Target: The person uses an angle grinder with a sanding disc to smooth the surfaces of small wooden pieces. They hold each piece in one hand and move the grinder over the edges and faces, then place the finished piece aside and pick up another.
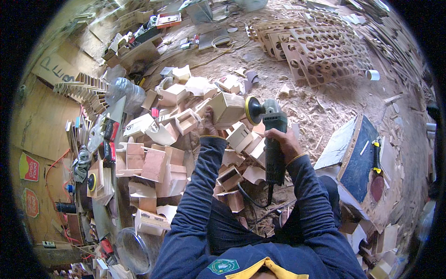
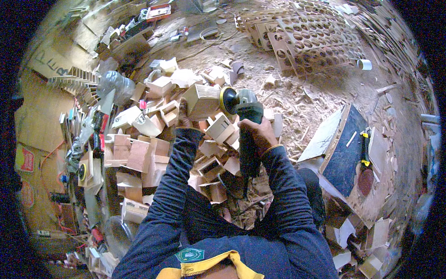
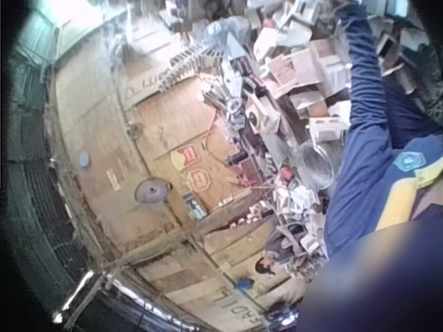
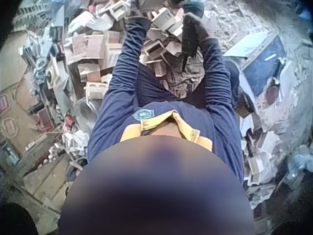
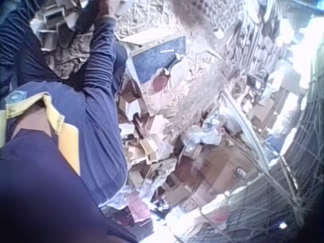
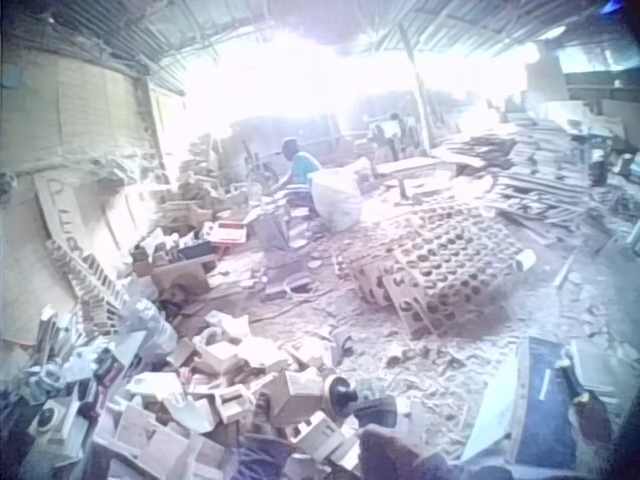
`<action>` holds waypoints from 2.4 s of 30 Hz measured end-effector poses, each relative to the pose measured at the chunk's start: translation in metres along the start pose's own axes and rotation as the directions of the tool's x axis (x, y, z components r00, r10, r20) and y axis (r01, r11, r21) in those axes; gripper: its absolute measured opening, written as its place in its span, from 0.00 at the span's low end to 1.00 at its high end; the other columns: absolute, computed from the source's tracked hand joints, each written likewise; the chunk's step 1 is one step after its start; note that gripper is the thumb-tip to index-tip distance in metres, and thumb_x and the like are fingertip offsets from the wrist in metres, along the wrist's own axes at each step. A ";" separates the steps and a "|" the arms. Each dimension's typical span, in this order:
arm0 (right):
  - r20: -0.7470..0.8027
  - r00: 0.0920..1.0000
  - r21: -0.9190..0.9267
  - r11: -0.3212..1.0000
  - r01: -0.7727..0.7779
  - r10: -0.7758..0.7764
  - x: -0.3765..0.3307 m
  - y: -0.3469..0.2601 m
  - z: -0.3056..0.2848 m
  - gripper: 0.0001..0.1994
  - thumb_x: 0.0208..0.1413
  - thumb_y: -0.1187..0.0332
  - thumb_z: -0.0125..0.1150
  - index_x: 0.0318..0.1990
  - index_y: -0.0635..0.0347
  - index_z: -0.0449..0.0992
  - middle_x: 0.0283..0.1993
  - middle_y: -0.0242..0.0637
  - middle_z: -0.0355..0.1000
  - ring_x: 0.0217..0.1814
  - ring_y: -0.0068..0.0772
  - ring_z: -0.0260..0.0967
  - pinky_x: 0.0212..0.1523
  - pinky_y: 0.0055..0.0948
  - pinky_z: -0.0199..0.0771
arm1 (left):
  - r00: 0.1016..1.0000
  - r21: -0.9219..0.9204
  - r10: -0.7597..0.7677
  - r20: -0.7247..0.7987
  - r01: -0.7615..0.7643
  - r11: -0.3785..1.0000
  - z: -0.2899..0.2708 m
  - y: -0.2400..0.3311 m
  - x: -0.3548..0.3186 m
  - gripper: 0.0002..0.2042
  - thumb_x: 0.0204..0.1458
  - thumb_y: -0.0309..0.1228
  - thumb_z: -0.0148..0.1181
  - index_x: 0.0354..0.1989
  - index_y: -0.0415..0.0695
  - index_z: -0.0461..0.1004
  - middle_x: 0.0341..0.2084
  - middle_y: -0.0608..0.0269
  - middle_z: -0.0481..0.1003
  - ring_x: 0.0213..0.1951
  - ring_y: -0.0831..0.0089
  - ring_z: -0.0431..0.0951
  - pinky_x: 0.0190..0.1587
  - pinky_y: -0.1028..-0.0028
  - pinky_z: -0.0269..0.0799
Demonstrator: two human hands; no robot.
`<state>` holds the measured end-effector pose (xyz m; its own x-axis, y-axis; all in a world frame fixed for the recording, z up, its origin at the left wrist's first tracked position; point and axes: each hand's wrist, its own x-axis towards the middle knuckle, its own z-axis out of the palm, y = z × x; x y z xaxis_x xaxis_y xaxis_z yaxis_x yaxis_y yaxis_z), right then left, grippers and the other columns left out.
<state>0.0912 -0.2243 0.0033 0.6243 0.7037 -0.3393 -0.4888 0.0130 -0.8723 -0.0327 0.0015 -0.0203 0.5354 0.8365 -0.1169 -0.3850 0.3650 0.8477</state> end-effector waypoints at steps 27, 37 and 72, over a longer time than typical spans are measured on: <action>0.016 1.000 0.047 0.999 -0.003 0.002 -0.011 -0.017 0.000 0.15 0.49 0.66 0.72 0.40 0.63 0.74 0.27 0.35 0.72 0.23 0.30 0.73 0.25 0.31 0.78 | 0.956 0.207 0.239 0.170 -0.272 0.940 -0.016 -0.020 0.003 0.25 0.60 0.39 0.65 0.63 0.44 0.68 0.51 0.55 0.76 0.51 0.67 0.77 0.53 0.68 0.75; 0.051 0.999 0.034 0.999 -0.017 0.015 -0.011 -0.016 0.007 0.16 0.48 0.66 0.70 0.42 0.64 0.73 0.27 0.37 0.72 0.22 0.32 0.73 0.23 0.32 0.78 | 0.978 -0.068 0.189 -0.093 -0.196 0.978 0.005 -0.022 0.010 0.15 0.53 0.37 0.73 0.42 0.39 0.79 0.37 0.61 0.80 0.38 0.73 0.80 0.42 0.74 0.81; 0.085 0.996 -0.006 1.000 -0.006 0.006 -0.027 -0.028 0.008 0.18 0.47 0.66 0.70 0.43 0.64 0.73 0.28 0.37 0.72 0.23 0.30 0.73 0.25 0.31 0.77 | 0.948 0.089 0.317 0.022 -0.317 0.944 0.010 -0.010 0.001 0.20 0.51 0.38 0.74 0.48 0.41 0.75 0.38 0.61 0.79 0.36 0.72 0.80 0.39 0.71 0.81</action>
<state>0.0830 -0.2374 0.0396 0.5669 0.7618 -0.3134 -0.4885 0.0046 -0.8726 -0.0206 -0.0049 -0.0234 0.4024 0.8997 0.1690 -0.4662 0.0425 0.8836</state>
